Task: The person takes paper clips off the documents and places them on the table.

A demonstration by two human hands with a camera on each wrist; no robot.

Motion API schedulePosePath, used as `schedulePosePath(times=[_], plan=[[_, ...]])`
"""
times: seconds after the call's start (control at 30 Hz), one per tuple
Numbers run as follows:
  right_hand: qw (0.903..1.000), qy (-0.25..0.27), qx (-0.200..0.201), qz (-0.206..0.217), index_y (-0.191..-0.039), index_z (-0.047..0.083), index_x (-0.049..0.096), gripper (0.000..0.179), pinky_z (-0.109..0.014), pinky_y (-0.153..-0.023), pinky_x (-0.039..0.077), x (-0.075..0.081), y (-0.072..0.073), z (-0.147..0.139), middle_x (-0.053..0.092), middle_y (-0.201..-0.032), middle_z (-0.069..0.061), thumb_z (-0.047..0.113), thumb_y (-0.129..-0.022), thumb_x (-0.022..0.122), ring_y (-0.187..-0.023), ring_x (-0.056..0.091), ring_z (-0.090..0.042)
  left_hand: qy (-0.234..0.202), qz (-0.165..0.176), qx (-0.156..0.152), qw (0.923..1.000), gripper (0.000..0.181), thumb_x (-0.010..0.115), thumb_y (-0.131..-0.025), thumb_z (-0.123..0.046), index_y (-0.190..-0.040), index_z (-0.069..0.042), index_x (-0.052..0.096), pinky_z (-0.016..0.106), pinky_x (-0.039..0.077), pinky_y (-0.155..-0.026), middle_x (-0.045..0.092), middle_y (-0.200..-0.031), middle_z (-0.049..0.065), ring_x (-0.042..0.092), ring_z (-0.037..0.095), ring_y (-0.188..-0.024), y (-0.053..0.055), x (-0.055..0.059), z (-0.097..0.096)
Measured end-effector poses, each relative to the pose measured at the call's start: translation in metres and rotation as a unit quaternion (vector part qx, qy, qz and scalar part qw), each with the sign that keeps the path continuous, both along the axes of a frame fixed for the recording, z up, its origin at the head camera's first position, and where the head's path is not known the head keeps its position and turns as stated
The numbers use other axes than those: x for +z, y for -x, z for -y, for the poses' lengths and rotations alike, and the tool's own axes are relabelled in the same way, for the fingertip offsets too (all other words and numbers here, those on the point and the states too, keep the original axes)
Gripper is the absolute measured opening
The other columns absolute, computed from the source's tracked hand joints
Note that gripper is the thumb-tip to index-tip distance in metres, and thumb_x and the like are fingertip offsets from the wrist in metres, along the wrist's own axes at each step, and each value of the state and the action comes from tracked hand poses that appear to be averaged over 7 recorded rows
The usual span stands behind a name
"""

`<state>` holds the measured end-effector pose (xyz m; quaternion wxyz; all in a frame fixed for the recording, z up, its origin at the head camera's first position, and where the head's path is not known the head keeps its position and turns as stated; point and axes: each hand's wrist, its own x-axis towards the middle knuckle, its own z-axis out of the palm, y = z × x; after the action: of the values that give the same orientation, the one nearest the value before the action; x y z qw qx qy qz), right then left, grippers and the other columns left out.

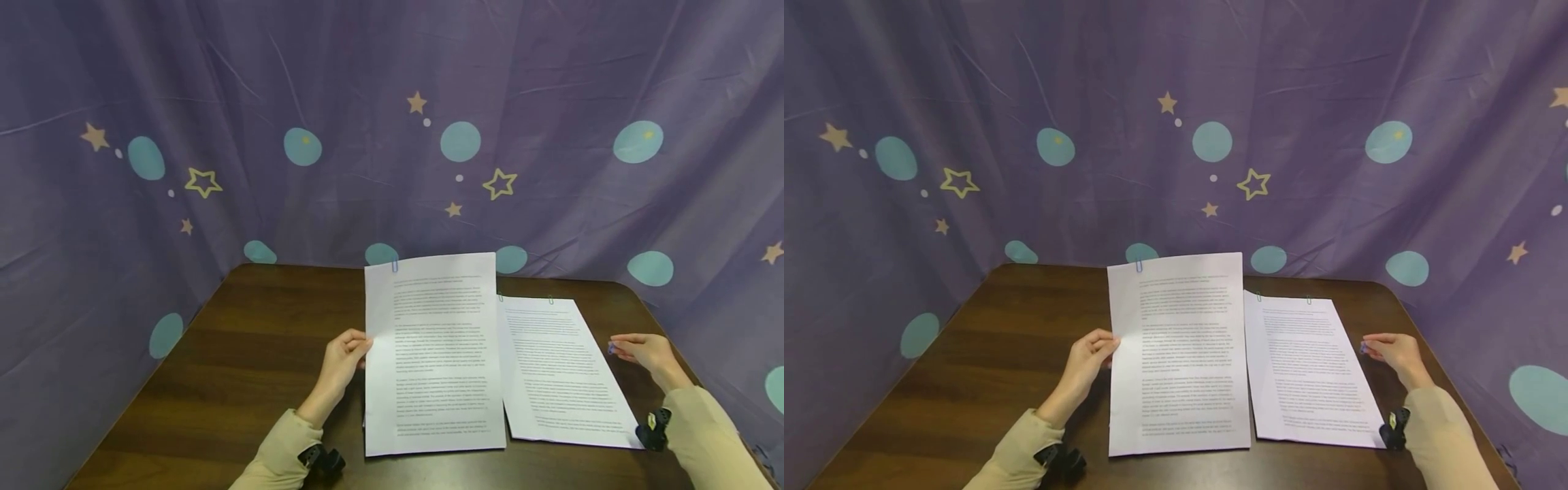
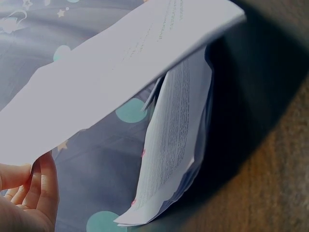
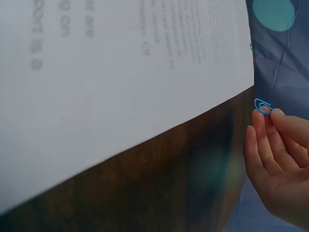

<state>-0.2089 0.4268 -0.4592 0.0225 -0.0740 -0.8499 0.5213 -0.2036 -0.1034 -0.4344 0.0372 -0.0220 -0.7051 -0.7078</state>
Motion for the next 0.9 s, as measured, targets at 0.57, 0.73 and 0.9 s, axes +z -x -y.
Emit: schedulePosePath(times=[0.57,0.73,0.9], plan=[[0.9983,-0.003,-0.012,0.057,-0.105,-0.029,0.042,0.032,-0.021,-0.060,0.051,-0.012,-0.004,-0.011,0.063,-0.077,-0.004,-0.005,-0.084,0.046,-0.062,0.059,-0.002,0.008,-0.010,0.008,0.9999,0.012,0.059,-0.081,0.000,-0.086,0.010,0.054,0.020,0.043,-0.048,0.059,-0.063,-0.002,0.046,0.006,-0.051,-0.002,-0.001,-0.002],[0.9983,0.019,-0.012,0.054,-0.103,-0.030,0.043,0.031,-0.020,-0.059,0.050,-0.014,-0.005,-0.013,0.063,-0.074,0.000,-0.006,-0.084,0.048,-0.061,0.059,-0.001,0.005,-0.014,0.006,0.9999,0.013,0.058,-0.082,0.001,-0.087,0.012,0.054,0.021,0.043,-0.048,0.059,-0.064,-0.001,0.046,0.007,-0.052,-0.002,-0.001,-0.002],[0.9980,0.031,-0.011,0.054,-0.100,-0.028,0.046,0.030,-0.019,-0.059,0.050,-0.014,-0.006,-0.014,0.062,-0.073,0.003,-0.003,-0.083,0.051,-0.062,0.059,-0.001,-0.002,-0.001,0.004,1.0000,0.014,0.058,-0.082,0.001,-0.088,0.013,0.054,0.022,0.043,-0.049,0.060,-0.066,0.002,0.047,0.009,-0.052,-0.003,0.000,-0.001]])
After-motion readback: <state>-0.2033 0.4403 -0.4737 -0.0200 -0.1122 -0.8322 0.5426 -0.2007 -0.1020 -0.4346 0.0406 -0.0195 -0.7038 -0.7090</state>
